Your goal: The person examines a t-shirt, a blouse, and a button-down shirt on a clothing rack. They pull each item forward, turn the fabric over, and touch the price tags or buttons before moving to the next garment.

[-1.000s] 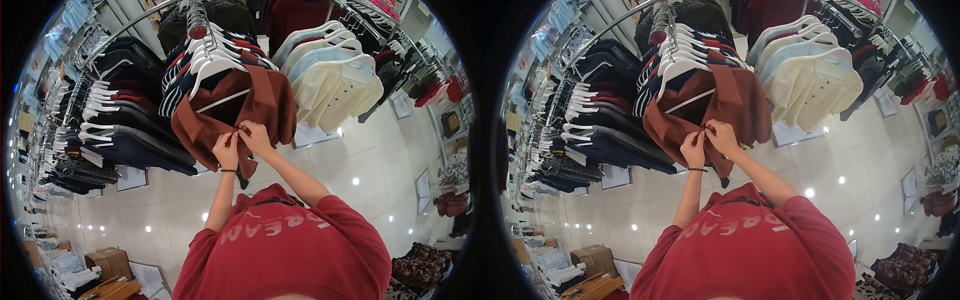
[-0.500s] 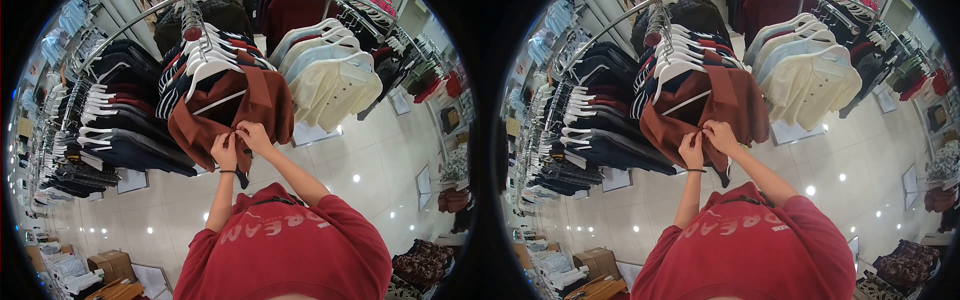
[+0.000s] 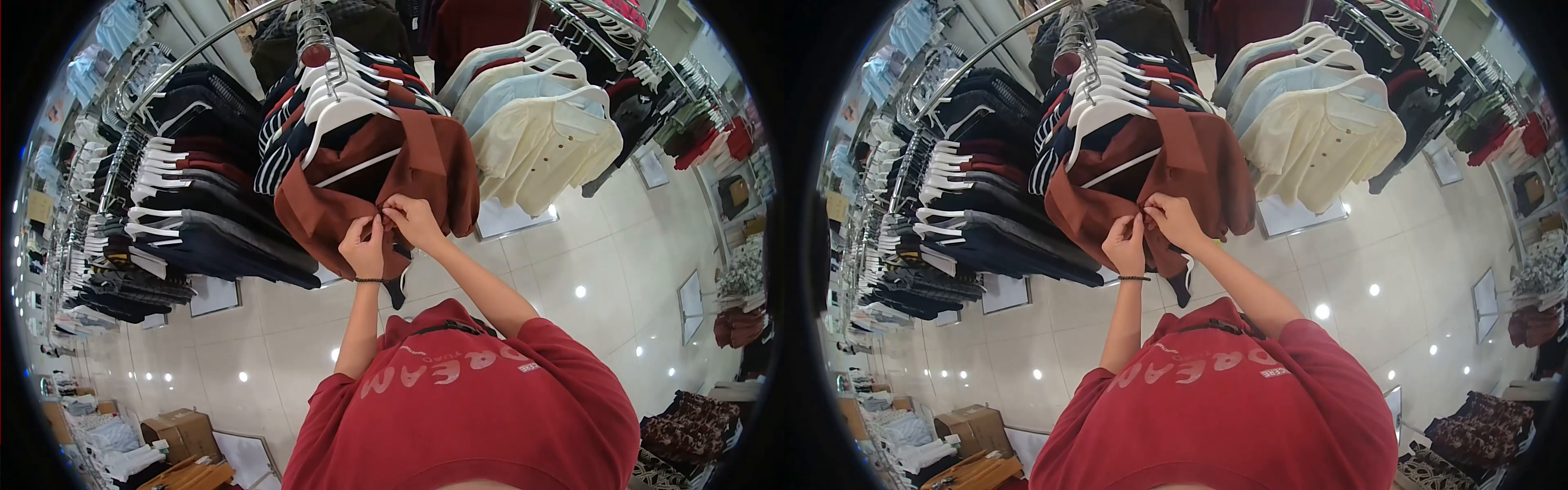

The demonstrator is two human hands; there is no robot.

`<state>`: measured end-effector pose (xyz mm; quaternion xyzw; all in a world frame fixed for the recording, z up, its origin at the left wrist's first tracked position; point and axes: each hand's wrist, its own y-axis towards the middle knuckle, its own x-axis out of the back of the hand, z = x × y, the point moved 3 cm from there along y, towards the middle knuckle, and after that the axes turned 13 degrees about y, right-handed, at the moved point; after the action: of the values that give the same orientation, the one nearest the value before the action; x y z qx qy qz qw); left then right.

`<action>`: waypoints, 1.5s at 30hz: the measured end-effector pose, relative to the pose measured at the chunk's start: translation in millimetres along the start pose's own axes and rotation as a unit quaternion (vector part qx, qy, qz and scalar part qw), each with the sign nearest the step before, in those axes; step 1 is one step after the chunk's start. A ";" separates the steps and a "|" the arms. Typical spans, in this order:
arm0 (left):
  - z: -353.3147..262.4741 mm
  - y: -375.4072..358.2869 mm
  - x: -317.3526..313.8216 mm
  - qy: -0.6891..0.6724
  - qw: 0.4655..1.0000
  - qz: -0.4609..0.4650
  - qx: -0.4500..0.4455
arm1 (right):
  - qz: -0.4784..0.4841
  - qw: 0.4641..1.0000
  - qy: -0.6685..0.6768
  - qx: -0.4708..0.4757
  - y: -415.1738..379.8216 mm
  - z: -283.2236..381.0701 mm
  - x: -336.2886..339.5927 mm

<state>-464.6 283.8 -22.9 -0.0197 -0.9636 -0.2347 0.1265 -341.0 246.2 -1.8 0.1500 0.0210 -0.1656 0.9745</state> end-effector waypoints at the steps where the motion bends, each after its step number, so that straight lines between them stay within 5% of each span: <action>1: 1.8 0.0 -1.4 -0.014 1.000 0.006 0.020 | -0.009 1.000 -0.003 0.009 -0.2 -0.3 0.2; 30: 16.8 38.9 -5.0 -0.029 0.979 0.196 0.048 | -0.020 0.997 -0.049 0.063 9.0 6.2 2.9; 36: -13.1 42.6 -3.8 0.154 0.973 0.120 -0.123 | -0.060 0.998 0.006 -0.015 10.6 -9.5 4.5; 40: -16.2 36.4 -7.2 0.154 0.977 0.056 -0.139 | -0.133 0.991 0.029 -0.003 7.8 -32.3 -1.0; 45: -16.1 27.7 -7.7 0.217 0.958 0.013 -0.189 | -0.105 0.994 -0.007 -0.007 7.3 -29.2 -0.9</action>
<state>-450.7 301.3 1.4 -0.0045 -0.8507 -0.4093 0.3297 -339.2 261.8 -27.5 0.1387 0.0313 -0.2681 0.9528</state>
